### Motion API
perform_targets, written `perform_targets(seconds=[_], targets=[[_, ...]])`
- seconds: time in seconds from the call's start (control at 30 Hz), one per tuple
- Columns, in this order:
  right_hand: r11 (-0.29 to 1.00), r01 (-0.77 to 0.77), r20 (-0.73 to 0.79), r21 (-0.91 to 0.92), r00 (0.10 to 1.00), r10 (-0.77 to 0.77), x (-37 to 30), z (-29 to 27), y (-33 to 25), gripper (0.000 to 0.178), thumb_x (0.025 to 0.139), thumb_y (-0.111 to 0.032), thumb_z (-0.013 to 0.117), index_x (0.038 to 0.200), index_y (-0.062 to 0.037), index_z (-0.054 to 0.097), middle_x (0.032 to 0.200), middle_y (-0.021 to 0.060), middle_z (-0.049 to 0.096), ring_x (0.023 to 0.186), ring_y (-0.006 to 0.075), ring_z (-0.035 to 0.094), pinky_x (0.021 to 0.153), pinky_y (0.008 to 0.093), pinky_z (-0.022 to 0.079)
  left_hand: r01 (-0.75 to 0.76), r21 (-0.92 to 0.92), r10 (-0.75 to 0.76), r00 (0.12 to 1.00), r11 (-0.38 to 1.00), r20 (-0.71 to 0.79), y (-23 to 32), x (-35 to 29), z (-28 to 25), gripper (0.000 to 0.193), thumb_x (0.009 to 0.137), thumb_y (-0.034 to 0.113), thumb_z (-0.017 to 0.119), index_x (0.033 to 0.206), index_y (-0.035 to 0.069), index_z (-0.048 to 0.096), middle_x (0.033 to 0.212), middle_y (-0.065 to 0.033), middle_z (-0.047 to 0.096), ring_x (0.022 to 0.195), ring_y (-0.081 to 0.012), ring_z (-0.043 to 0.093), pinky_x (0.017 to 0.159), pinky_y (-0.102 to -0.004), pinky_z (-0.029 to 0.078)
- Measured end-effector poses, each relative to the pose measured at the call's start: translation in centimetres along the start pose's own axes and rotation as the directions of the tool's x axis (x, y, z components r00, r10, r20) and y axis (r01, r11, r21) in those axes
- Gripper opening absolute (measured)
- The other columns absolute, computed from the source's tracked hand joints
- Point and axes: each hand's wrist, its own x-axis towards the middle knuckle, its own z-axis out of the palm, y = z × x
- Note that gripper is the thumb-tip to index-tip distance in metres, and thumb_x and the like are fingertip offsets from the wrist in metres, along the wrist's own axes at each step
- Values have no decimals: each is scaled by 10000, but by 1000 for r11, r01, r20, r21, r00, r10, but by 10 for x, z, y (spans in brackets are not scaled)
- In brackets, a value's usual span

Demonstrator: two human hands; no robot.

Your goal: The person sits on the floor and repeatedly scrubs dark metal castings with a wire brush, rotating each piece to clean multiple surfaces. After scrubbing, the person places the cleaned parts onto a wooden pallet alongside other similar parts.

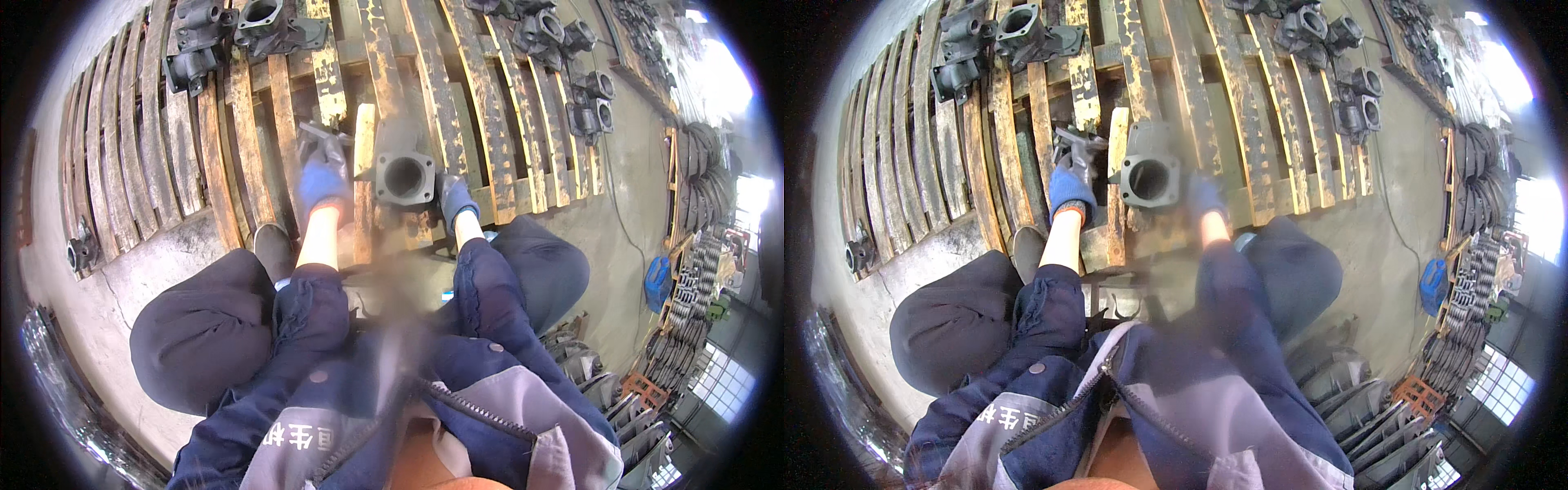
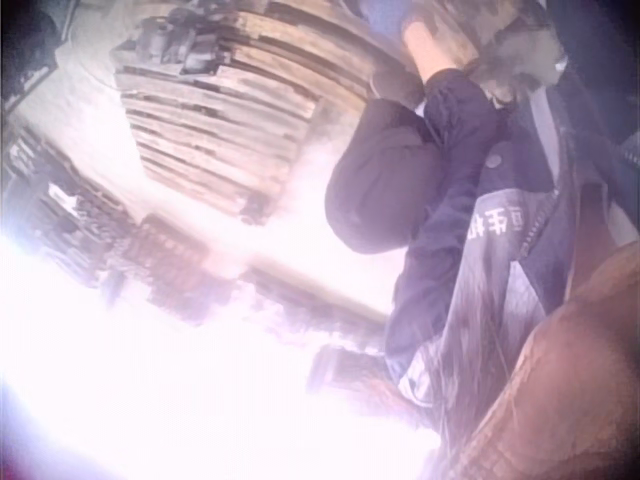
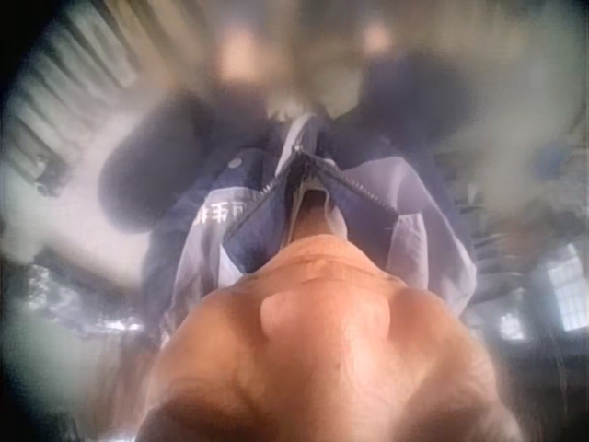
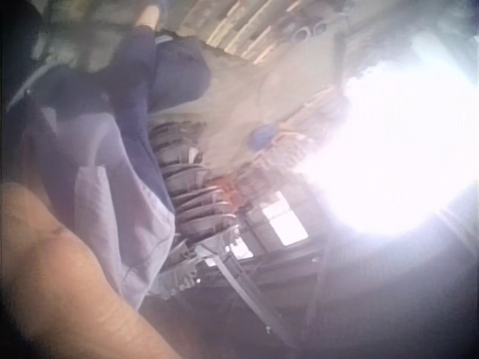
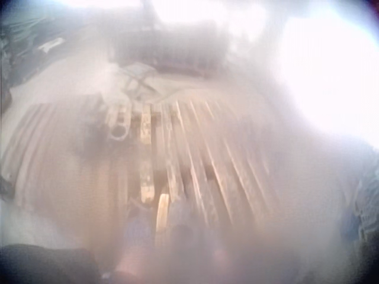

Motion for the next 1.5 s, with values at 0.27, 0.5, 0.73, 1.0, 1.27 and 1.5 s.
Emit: perform_targets(seconds=[0.27,0.5,0.73,1.0,1.27,1.5], targets=[[1000,-19,-18,-11,1000,19,0,3,2,443,1031,-356,392,1392,-136,526,1311,46,590,1152,244,559,983,453,440,-343,-57,347,918,938,189,-18,34,81,261,898,99,551,1143,24,603,1175,-197,638,1146,-324,597,964,-400,486],[931,277,-158,-237,935,-318,-7,-12,16,454,1043,-362,364,1393,-126,531,1291,44,610,1134,234,576,975,432,452,-355,-13,355,934,935,33,1,24,69,142,859,20,565,979,46,637,1106,-218,626,1140,-363,578,962,-402,486],[568,575,-744,589,660,102,-9,-144,45,557,913,-340,630,1385,-79,488,1262,160,570,1161,288,555,962,367,481,-661,-340,511,741,669,-436,93,-35,-38,274,780,42,651,1038,76,567,998,-115,591,919,-307,623,805,-363,500],[-348,577,-645,739,755,-118,-149,-219,38,161,941,-176,567,1013,-36,604,856,29,620,731,135,607,652,254,515,-648,-667,333,761,367,-557,121,-137,-106,262,973,181,554,1202,54,570,1020,-130,637,841,-227,669,719,-338,539],[183,852,-829,490,521,-202,-189,-195,50,91,913,-41,606,968,12,654,930,59,671,808,125,609,738,270,515,-695,-614,431,716,374,-549,89,-177,-99,376,1032,235,460,1290,-15,571,1219,-145,617,1114,-228,599,954,-331,472],[-8,755,-747,656,647,-155,-183,-180,56,165,899,-19,557,1040,-4,640,905,71,691,776,138,639,697,267,517,-717,-629,444,689,300,-573,82,-178,-87,400,1004,298,561,1280,8,571,1010,-46,638,810,-69,579,652,-241,496]])
